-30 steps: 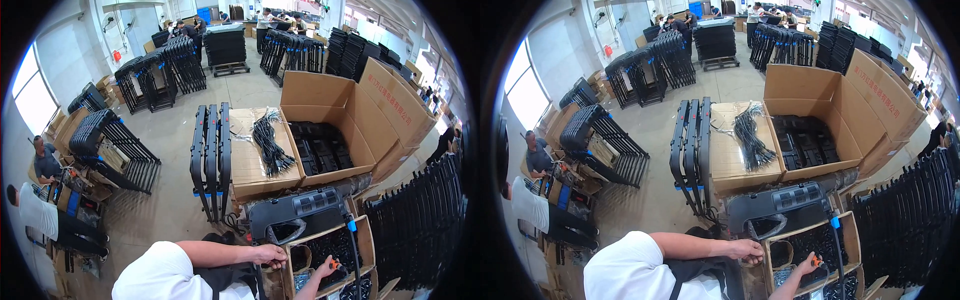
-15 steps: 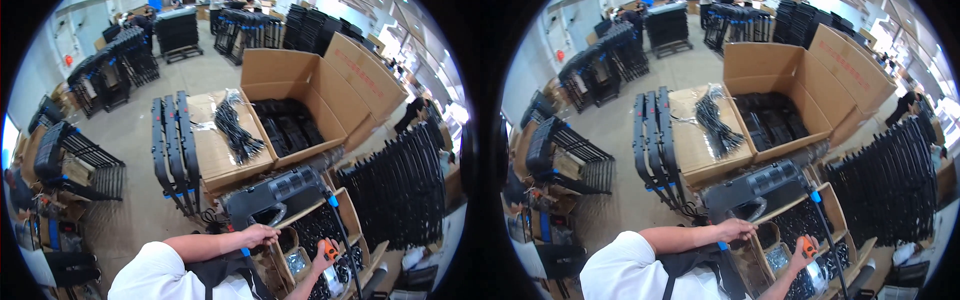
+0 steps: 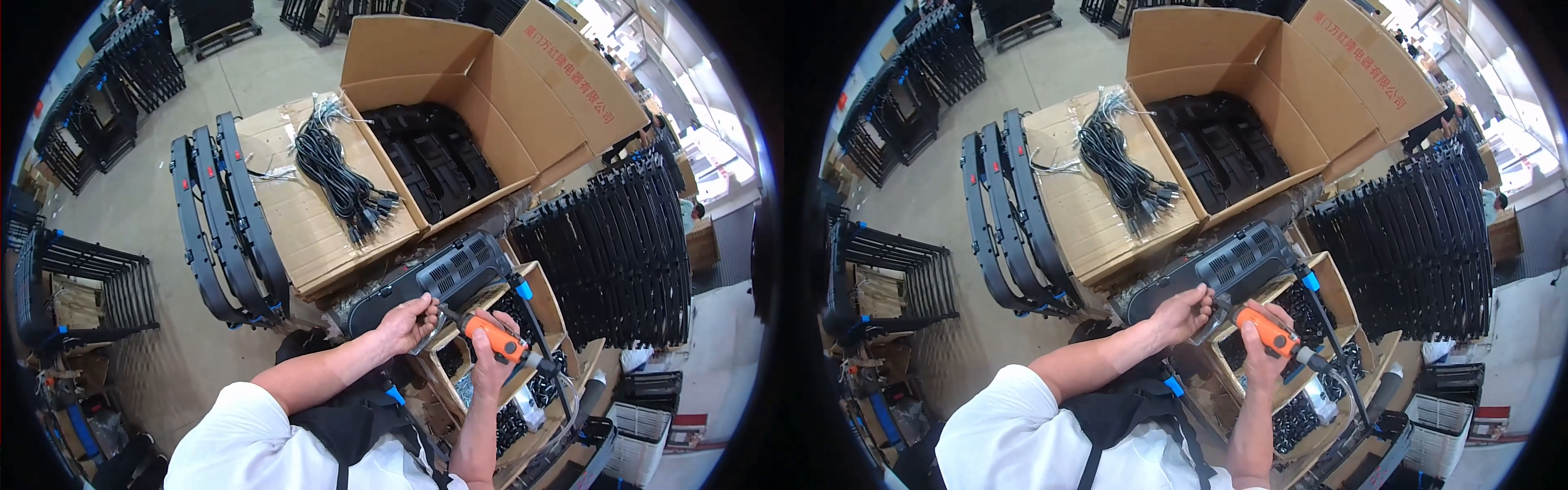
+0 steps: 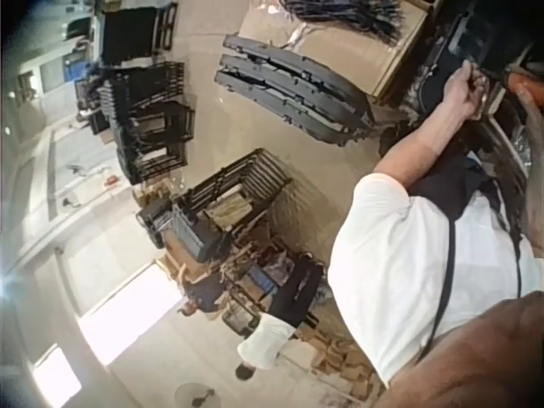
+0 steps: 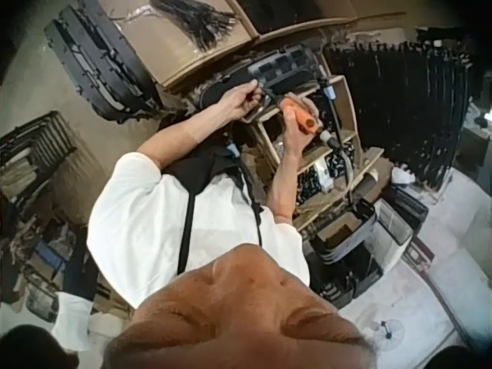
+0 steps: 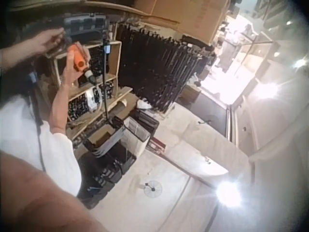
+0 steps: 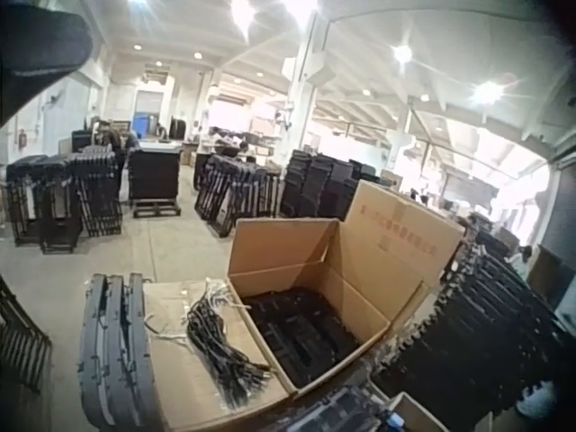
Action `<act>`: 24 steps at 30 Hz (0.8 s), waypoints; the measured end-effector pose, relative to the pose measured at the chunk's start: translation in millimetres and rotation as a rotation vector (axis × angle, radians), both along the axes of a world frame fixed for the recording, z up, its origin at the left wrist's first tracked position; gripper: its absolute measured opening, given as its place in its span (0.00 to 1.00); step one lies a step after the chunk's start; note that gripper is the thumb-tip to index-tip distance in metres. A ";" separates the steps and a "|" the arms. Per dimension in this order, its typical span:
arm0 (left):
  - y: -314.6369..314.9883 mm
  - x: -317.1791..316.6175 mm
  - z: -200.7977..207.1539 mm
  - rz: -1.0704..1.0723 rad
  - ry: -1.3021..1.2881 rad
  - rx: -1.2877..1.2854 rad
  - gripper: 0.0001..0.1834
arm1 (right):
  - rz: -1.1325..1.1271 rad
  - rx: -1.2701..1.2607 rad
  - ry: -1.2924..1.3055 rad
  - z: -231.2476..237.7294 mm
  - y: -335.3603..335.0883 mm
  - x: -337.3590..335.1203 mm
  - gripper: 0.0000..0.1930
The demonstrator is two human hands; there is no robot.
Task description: Assembling a plastic housing for fitness equipment by attaching components with screws and cable ties.
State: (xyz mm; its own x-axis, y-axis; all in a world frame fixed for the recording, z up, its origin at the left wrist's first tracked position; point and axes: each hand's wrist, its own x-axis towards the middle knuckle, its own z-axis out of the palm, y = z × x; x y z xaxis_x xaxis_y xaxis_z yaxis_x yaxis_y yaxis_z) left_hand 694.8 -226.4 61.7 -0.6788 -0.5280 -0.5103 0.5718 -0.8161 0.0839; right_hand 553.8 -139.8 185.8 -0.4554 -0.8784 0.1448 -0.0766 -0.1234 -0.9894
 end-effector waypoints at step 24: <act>-68.3 -48.6 7.9 -0.083 0.065 0.070 0.17 | -0.078 0.089 0.105 8.0 -101.5 -34.8 0.24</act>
State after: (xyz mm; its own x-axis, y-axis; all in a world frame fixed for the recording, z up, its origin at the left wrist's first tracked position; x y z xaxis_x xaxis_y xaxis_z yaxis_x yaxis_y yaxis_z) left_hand 646.1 -294.7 69.6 -0.7519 -0.4331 -0.4971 0.5043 -0.8635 -0.0105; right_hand 519.0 -241.3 193.9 -0.5096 -0.8522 0.1186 -0.1863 -0.0252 -0.9822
